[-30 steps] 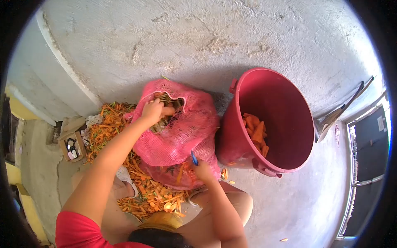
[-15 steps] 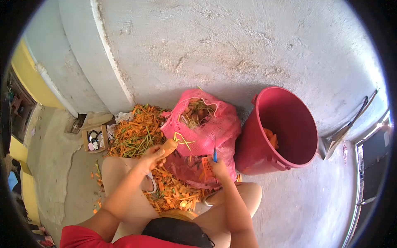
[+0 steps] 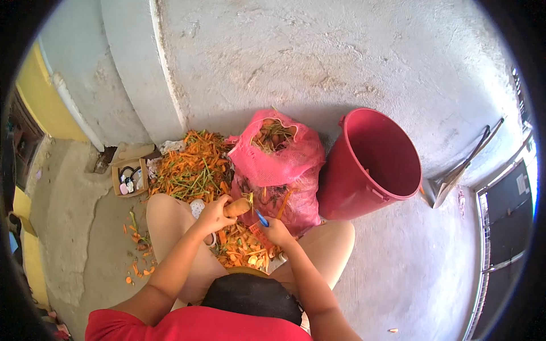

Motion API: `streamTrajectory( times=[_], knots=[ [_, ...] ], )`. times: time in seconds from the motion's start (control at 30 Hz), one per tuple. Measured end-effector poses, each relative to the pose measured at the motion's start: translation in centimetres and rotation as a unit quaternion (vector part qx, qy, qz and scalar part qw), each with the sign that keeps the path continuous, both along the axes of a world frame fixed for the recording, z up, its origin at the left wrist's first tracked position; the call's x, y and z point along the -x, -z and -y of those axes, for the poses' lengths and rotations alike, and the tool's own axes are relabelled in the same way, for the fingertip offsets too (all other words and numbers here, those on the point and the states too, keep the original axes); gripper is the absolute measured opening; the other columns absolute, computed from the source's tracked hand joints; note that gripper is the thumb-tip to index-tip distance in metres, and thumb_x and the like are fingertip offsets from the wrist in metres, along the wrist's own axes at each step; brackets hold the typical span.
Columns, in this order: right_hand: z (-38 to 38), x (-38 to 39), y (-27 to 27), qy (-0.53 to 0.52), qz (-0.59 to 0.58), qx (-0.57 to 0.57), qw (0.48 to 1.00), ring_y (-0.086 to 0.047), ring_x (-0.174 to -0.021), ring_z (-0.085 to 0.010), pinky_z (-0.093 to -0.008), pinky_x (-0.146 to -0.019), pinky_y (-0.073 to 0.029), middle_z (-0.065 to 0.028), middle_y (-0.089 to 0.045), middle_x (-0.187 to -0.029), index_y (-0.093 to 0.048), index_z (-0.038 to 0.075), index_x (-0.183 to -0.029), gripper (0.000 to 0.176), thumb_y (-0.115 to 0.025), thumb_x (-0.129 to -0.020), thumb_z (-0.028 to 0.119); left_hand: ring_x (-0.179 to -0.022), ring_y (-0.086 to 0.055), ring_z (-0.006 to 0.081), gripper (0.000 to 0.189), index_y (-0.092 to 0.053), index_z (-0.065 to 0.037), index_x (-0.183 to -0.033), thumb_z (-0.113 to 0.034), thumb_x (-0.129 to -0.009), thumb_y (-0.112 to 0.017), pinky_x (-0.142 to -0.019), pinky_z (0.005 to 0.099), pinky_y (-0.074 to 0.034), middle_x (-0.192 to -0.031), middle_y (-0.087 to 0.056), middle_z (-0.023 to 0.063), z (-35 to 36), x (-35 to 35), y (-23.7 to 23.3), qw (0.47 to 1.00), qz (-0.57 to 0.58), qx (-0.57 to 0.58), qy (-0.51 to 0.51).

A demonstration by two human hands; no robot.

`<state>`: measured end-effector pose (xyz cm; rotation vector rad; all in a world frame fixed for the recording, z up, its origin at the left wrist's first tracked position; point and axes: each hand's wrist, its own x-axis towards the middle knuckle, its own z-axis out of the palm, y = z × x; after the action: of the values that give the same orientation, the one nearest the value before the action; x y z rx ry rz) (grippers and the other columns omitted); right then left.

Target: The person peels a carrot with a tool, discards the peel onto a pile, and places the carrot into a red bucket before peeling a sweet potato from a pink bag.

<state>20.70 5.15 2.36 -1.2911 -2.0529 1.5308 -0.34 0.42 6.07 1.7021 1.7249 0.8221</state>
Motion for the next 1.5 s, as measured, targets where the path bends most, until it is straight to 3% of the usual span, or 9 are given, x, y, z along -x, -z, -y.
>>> streamTrajectory(
  times=[0.1, 0.3, 0.4, 0.6, 0.73, 0.9, 1.03, 1.4, 1.5],
  knots=[
    [1.1, 0.4, -0.4, 0.01, 0.032, 0.01, 0.999, -0.042, -0.052, -0.0164, -0.0312, -0.053, -0.037, -0.0084, -0.043, -0.055, -0.051, 0.0, -0.079, 0.023, -0.051, -0.077, 0.023, -0.073, -0.055, 0.0317, 0.041, -0.047, -0.002, -0.092, -0.022, -0.061, -0.066, -0.061, 0.0373, -0.042, -0.078, -0.056, 0.018, 0.7, -0.1, -0.2, 1.0, 0.006, -0.013, -0.003],
    [1.3, 0.5, 2.2, -0.006, 0.02, 0.035, 0.999, -0.037, -0.053, -0.009, -0.028, -0.05, -0.035, -0.0009, -0.041, -0.055, -0.054, 0.0, -0.073, 0.023, -0.052, -0.079, 0.023, -0.07, -0.056, 0.0311, 0.043, -0.051, -0.002, -0.094, -0.021, -0.06, -0.068, -0.061, 0.0349, -0.043, -0.076, -0.058, 0.0162, 1.5, -0.1, -0.7, 0.998, 0.021, -0.026, 0.049],
    [0.3, 0.3, 7.2, -0.003, 0.033, 0.009, 0.999, -0.044, -0.05, -0.0199, -0.0341, -0.053, -0.038, -0.0115, -0.049, -0.056, -0.055, 0.001, -0.085, 0.025, -0.05, -0.076, 0.024, -0.071, -0.057, 0.0272, 0.043, -0.051, -0.002, -0.096, -0.018, -0.06, -0.069, -0.064, 0.0322, -0.044, -0.079, -0.059, 0.0137, 1.5, 0.3, 0.6, 0.996, 0.041, -0.068, 0.052],
    [0.5, 0.0, 9.9, -0.035, 0.21, 0.059, 0.975, -0.055, -0.062, -0.0309, -0.0392, -0.055, -0.038, -0.0201, -0.056, -0.066, -0.058, 0.003, -0.083, 0.022, -0.049, -0.075, 0.021, -0.082, -0.052, 0.0147, 0.046, -0.049, -0.002, -0.102, -0.021, -0.065, -0.069, -0.072, 0.0276, -0.04, -0.091, -0.055, 0.008, 1.2, -1.5, -0.8, 0.955, 0.292, -0.056, 0.011],
    [0.5, 0.3, 11.5, 0.017, 0.122, -0.001, 0.992, -0.05, -0.052, -0.0215, -0.0333, -0.053, -0.039, -0.0141, -0.054, -0.061, -0.058, 0.002, -0.086, 0.026, -0.053, -0.076, 0.025, -0.087, -0.049, 0.0152, 0.05, -0.046, 0.0, -0.105, -0.025, -0.067, -0.068, -0.073, 0.0277, -0.039, -0.095, -0.051, 0.0083, 0.9, -0.7, 0.5, 0.921, 0.389, 0.003, -0.019],
    [-0.1, 1.2, 5.4, 0.093, 0.061, 0.02, 0.994, -0.043, -0.047, -0.0192, -0.0351, -0.048, -0.035, -0.0113, -0.045, -0.051, -0.05, -0.002, -0.068, 0.03, -0.05, -0.079, 0.026, -0.073, -0.057, 0.0263, 0.053, -0.044, -0.006, -0.107, -0.025, -0.064, -0.068, -0.06, 0.0346, -0.043, -0.087, -0.056, 0.0124, 0.6, 0.2, 1.0, 0.995, -0.049, -0.088, -0.006],
    [1.1, 1.2, 4.1, 0.067, 0.018, 0.07, 0.995, -0.038, -0.046, -0.0135, -0.033, -0.046, -0.033, -0.0055, -0.04, -0.05, -0.046, -0.001, -0.065, 0.03, -0.05, -0.08, 0.025, -0.072, -0.055, 0.0295, 0.04, -0.048, -0.005, -0.092, -0.017, -0.058, -0.067, -0.059, 0.0367, -0.044, -0.086, -0.056, 0.0121, 0.6, 0.2, 1.6, 0.986, -0.155, -0.035, -0.052],
    [1.8, 2.4, 4.8, 0.065, 0.007, 0.104, 0.992, -0.039, -0.045, -0.0134, -0.0319, -0.044, -0.033, -0.0055, -0.041, -0.05, -0.048, 0.0, -0.065, 0.026, -0.052, -0.078, 0.023, -0.069, -0.055, 0.0275, 0.034, -0.051, -0.007, -0.087, -0.011, -0.057, -0.066, -0.056, 0.0346, -0.044, -0.084, -0.053, 0.0076, 0.3, -0.8, 1.3, 0.981, -0.147, -0.124, -0.037],
    [-0.2, 0.5, 15.9, 0.083, -0.008, 0.239, 0.968, -0.049, -0.053, -0.0135, -0.0291, -0.048, -0.038, -0.0078, -0.054, -0.06, -0.055, -0.004, -0.08, 0.02, -0.051, -0.077, 0.015, -0.067, -0.054, 0.0285, 0.033, -0.052, -0.008, -0.085, -0.012, -0.056, -0.068, -0.056, 0.0352, -0.044, -0.079, -0.054, 0.0079, 0.5, -2.0, 0.0, 0.976, -0.056, -0.208, -0.015]
  ],
)
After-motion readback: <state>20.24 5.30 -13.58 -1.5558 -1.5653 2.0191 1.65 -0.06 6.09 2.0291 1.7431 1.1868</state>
